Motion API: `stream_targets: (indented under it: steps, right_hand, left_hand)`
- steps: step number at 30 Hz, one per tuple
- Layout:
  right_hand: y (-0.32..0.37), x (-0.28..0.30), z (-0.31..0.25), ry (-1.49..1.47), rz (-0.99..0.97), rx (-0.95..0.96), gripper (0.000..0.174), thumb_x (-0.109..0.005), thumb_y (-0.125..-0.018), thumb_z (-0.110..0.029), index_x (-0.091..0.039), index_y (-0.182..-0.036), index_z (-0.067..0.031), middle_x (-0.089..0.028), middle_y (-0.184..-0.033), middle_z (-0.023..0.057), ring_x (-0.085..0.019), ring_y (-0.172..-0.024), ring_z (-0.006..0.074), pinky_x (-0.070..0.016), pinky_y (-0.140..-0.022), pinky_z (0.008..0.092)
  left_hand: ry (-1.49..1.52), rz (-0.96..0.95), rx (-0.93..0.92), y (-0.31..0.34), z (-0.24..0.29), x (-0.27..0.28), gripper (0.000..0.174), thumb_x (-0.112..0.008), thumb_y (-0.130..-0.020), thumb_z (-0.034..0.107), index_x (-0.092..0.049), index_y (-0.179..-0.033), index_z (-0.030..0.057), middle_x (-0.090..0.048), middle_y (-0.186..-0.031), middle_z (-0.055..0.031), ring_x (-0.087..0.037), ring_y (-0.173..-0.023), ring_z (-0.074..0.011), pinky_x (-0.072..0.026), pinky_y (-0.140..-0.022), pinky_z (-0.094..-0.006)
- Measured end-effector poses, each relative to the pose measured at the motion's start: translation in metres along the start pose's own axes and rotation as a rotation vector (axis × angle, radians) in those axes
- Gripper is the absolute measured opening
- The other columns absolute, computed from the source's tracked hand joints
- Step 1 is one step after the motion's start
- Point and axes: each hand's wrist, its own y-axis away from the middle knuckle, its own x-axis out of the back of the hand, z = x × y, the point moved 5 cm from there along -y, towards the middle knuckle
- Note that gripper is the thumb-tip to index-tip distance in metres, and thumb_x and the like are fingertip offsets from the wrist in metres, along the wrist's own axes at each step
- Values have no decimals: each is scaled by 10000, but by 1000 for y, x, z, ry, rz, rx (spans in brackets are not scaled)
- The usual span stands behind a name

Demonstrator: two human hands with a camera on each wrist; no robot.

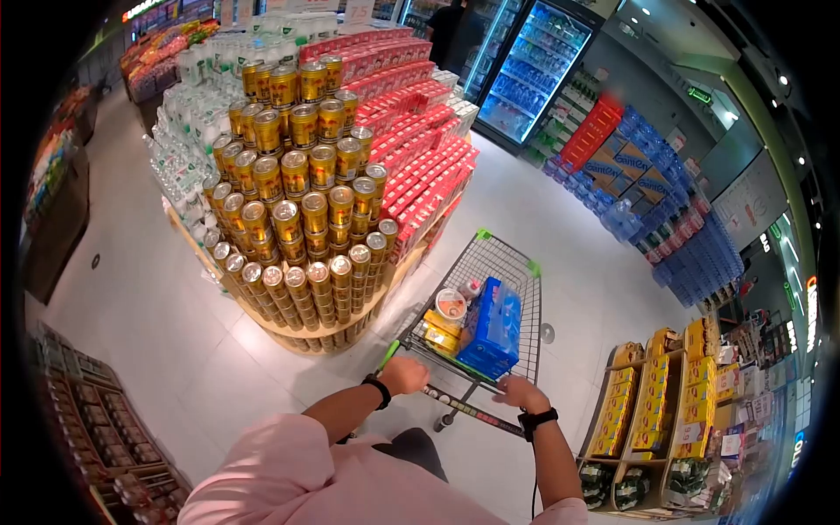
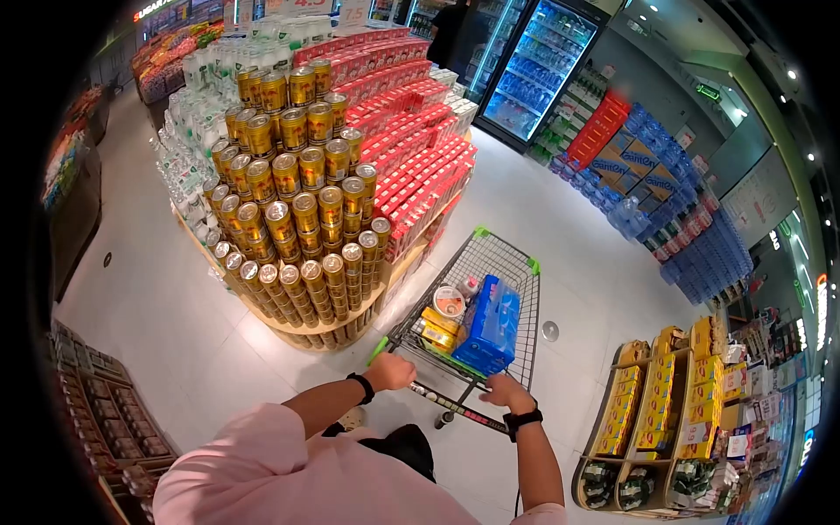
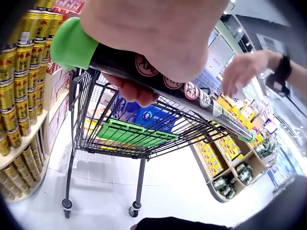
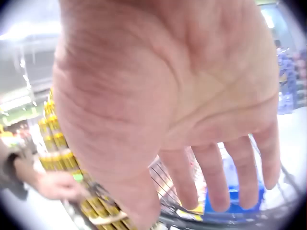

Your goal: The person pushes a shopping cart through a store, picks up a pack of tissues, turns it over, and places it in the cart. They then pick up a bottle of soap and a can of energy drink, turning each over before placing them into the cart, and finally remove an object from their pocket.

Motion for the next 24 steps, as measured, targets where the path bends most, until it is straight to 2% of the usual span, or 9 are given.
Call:
stream_targets:
  steps: [2,4,6,7,9,12,19,22,24]
  right_hand:
    - [-37,84,-59,-218,186,176,376,-763,-817,-295,-689,-1054,-13,-725,-981,151,-693,-915,288,-545,-822,380]
    - [-100,133,-92,-443,194,321,256,-746,-858,-201,-659,-997,-4,-706,-896,80,-667,-831,153,-537,-759,312]
    - [-155,180,-137,-637,260,507,249,-731,-860,-171,-654,-1031,-7,-688,-854,63,-652,-781,141,-527,-730,292]
    - [-168,204,-164,-568,297,524,320,-753,-839,-189,-647,-1085,-13,-681,-885,65,-647,-814,147,-523,-737,290]
    - [-209,227,-212,-560,295,665,550,-786,-802,-233,-560,-1261,-32,-653,-1057,114,-643,-898,188,-530,-762,326]
    - [-264,256,-273,-373,461,827,690,-804,-752,-238,-488,-1333,-42,-543,-1261,235,-527,-1200,363,-446,-1004,422]
    - [-317,320,-352,-325,529,844,696,-788,-772,-272,-479,-1323,20,-529,-1272,272,-523,-1207,409,-449,-1013,467]
    - [-294,339,-377,-281,595,736,756,-790,-772,-278,-427,-1364,21,-493,-1313,277,-513,-1218,413,-451,-1015,465]
    - [-296,337,-393,-217,616,709,819,-792,-772,-284,-377,-1436,-42,-439,-1369,256,-489,-1234,451,-454,-1016,487]
  left_hand:
    - [56,-25,16,-8,-1,5,289,-519,-905,296,-704,-804,98,-693,-759,-153,-666,-688,-344,-529,-670,-492]
    - [229,-17,61,-10,-1,3,263,-553,-905,297,-691,-815,91,-689,-764,-143,-661,-702,-340,-523,-671,-476]
    - [502,66,138,-22,-8,18,248,-584,-905,300,-674,-832,81,-683,-767,-130,-653,-716,-338,-513,-672,-460]
    - [546,-6,195,-25,-12,22,285,-588,-909,345,-675,-942,75,-712,-857,-104,-673,-688,-304,-525,-697,-409]
    - [551,-72,231,-23,-14,18,300,-578,-918,357,-675,-931,73,-711,-856,-104,-674,-741,-302,-523,-707,-413]
    - [496,-37,257,-29,-15,16,287,-586,-916,354,-669,-890,80,-682,-803,-104,-651,-756,-311,-504,-677,-426]
    - [522,61,334,-33,-10,28,257,-600,-880,342,-671,-866,96,-676,-801,-112,-653,-774,-323,-512,-689,-436]
    - [508,71,355,-34,-11,23,243,-612,-884,338,-662,-864,101,-662,-786,-93,-641,-752,-306,-499,-662,-421]
    - [478,75,337,-36,-11,18,234,-616,-886,333,-655,-859,104,-653,-779,-85,-633,-742,-300,-493,-650,-414]
